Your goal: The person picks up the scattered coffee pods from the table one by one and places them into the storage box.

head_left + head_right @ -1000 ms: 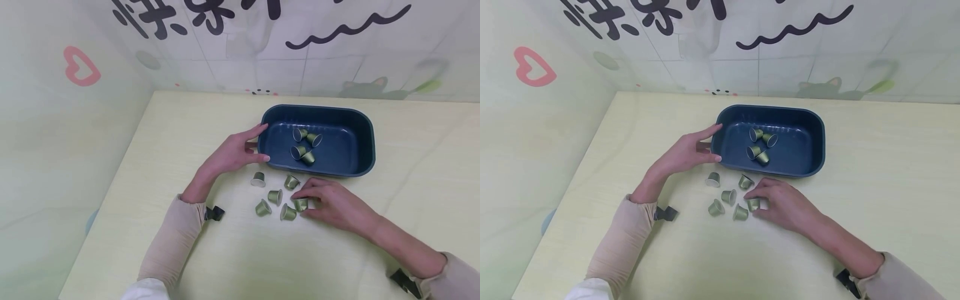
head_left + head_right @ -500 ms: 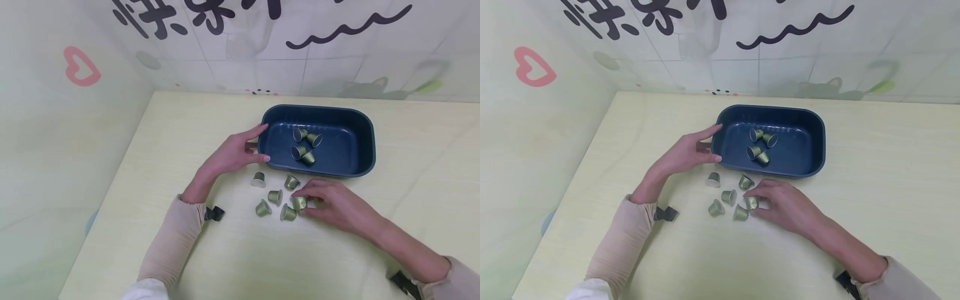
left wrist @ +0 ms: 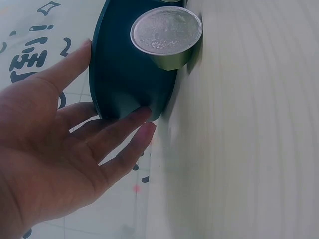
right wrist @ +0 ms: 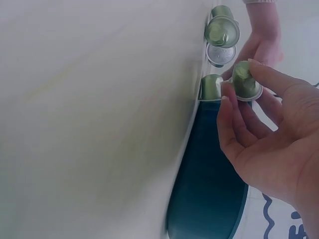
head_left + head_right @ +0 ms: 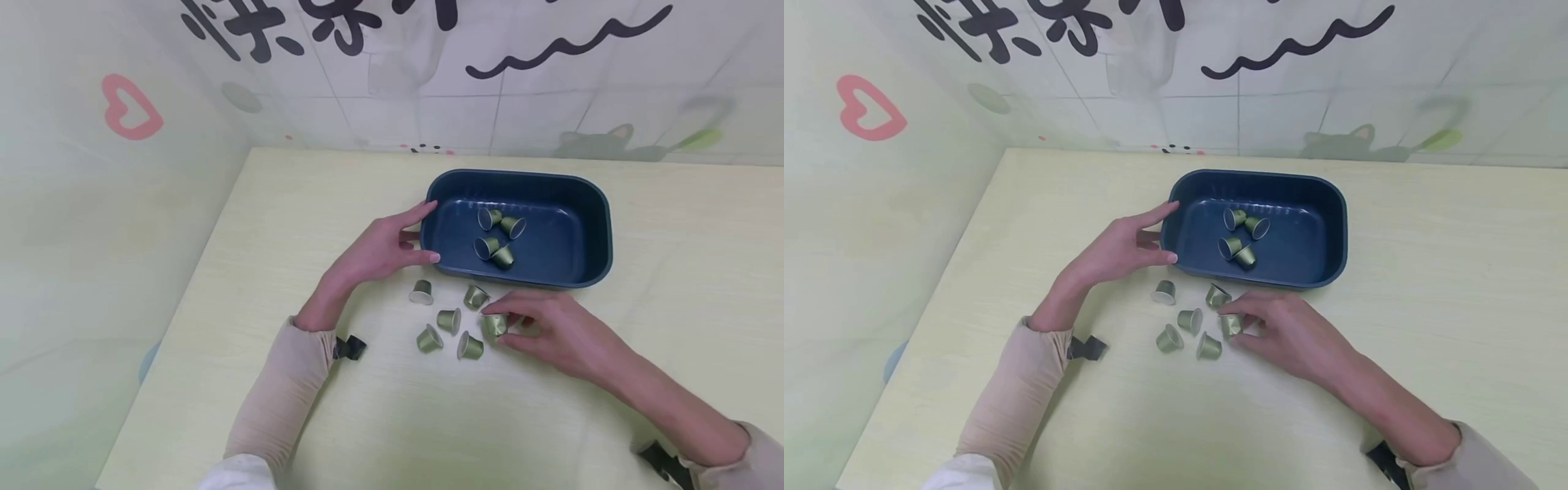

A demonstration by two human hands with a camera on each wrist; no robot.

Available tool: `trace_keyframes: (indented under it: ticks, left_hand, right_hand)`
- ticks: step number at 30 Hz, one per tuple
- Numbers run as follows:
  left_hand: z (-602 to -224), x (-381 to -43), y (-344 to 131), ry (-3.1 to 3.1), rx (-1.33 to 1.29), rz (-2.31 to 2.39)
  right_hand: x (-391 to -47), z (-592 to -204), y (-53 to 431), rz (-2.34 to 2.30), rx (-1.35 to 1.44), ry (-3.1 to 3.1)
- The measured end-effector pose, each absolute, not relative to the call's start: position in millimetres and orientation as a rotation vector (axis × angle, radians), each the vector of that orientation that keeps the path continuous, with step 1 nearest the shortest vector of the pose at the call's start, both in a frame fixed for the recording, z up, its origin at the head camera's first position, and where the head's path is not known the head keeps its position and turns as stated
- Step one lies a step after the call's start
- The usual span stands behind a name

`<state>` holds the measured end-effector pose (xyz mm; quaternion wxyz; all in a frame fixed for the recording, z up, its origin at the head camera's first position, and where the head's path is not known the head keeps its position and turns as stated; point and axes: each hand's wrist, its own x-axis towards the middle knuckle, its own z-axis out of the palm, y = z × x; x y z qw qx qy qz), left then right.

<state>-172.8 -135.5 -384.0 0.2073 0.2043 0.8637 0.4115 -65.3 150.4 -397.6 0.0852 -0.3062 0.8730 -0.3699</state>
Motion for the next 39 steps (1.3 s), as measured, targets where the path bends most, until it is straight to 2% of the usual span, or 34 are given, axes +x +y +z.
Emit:
trace_keyframes:
  ticks: [9,39]
  left_hand:
    - [-383.2,-174.0,-134.6,2.408,0.57,1.154]
    - [-387.8,-174.8,-137.0,2.382,0.564,1.176]
  right_hand:
    - [-65.1,-391.4,153.4,-1.169,-0.969,2.673]
    - [-79.5,-364.3,171.7,-1.238,-0.91,2.856]
